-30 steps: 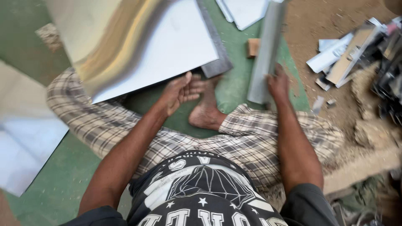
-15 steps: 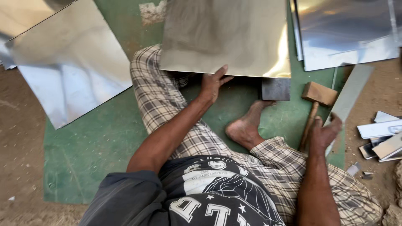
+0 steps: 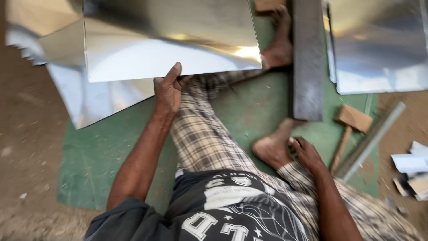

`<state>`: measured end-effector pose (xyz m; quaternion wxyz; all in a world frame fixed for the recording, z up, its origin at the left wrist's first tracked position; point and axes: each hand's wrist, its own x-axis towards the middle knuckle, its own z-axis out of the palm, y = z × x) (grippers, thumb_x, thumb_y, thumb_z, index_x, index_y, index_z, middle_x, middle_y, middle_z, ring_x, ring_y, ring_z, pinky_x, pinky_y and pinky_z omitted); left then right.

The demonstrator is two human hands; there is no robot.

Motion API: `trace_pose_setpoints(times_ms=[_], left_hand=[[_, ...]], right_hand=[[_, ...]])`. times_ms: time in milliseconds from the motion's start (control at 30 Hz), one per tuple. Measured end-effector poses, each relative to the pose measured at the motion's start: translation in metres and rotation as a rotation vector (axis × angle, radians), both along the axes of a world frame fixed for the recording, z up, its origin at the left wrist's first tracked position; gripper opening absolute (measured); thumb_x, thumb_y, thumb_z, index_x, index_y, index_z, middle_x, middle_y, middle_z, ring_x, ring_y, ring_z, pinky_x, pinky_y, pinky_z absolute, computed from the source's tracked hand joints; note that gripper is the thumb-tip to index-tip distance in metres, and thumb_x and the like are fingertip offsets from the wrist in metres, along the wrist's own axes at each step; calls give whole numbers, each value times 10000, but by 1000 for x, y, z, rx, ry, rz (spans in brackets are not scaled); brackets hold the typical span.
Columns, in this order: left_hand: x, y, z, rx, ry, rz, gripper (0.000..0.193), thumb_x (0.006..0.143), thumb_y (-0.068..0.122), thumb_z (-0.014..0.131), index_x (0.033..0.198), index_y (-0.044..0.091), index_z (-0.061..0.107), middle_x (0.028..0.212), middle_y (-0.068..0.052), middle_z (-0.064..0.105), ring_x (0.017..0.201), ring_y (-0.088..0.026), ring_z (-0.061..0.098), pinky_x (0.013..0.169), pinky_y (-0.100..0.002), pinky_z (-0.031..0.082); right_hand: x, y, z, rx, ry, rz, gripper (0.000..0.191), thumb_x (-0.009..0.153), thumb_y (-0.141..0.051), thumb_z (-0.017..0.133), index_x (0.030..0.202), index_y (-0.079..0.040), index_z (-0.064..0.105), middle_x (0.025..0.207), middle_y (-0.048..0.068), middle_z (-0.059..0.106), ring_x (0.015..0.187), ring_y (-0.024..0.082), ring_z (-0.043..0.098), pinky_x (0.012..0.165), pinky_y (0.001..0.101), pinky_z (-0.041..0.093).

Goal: The person sits on the floor and repeatedly bends rectangular metal sheets over a metal bar using a wooden mallet. The person positions the sheet, strikes it to form a bend, and then repositions it to continue the process.

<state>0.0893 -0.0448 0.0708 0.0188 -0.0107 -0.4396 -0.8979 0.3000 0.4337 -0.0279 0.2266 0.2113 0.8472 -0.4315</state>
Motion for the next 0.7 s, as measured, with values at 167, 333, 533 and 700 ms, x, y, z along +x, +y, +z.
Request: trace_pose_setpoints(times_ms=[167, 333, 533, 700], left_hand=[[-12, -55, 11, 129, 4, 368, 251, 977, 108, 724, 1170, -19, 626, 1103, -94, 674, 1032, -218, 691, 947, -416, 620], [-48, -95, -3, 271, 129, 630, 277, 986, 102, 706, 1207, -47, 627, 1183, -150, 687, 1112, -248, 686, 1045, -398, 587], [-124, -90, -52, 337, 33, 831, 446, 985, 183, 643, 1381, 57, 479, 1325, -88, 617, 1146, -280, 701, 1043, -426, 561], [-124, -39, -66, -371, -72, 164, 532, 1066, 214, 664, 1509, -1, 463, 1352, -158, 574, 1205, -277, 590, 1062, -429, 502]], right_hand=[[-10, -28, 0, 216, -71, 185, 717, 989, -607, 491, 1285, 37, 594, 1109, 357, 689, 1047, 459, 691, 943, 489, 509], [-14, -27, 2, 276, -101, 199, 722, 953, -624, 501, 1253, 25, 607, 1090, 359, 699, 1040, 472, 697, 925, 511, 518], [-16, -31, 1, 307, -67, 188, 733, 964, -637, 493, 1244, 30, 609, 1092, 369, 687, 1051, 487, 678, 932, 517, 506], [-13, -33, -2, 259, 67, 186, 763, 966, -639, 527, 1279, 55, 586, 1211, 363, 624, 1133, 482, 603, 997, 502, 434]])
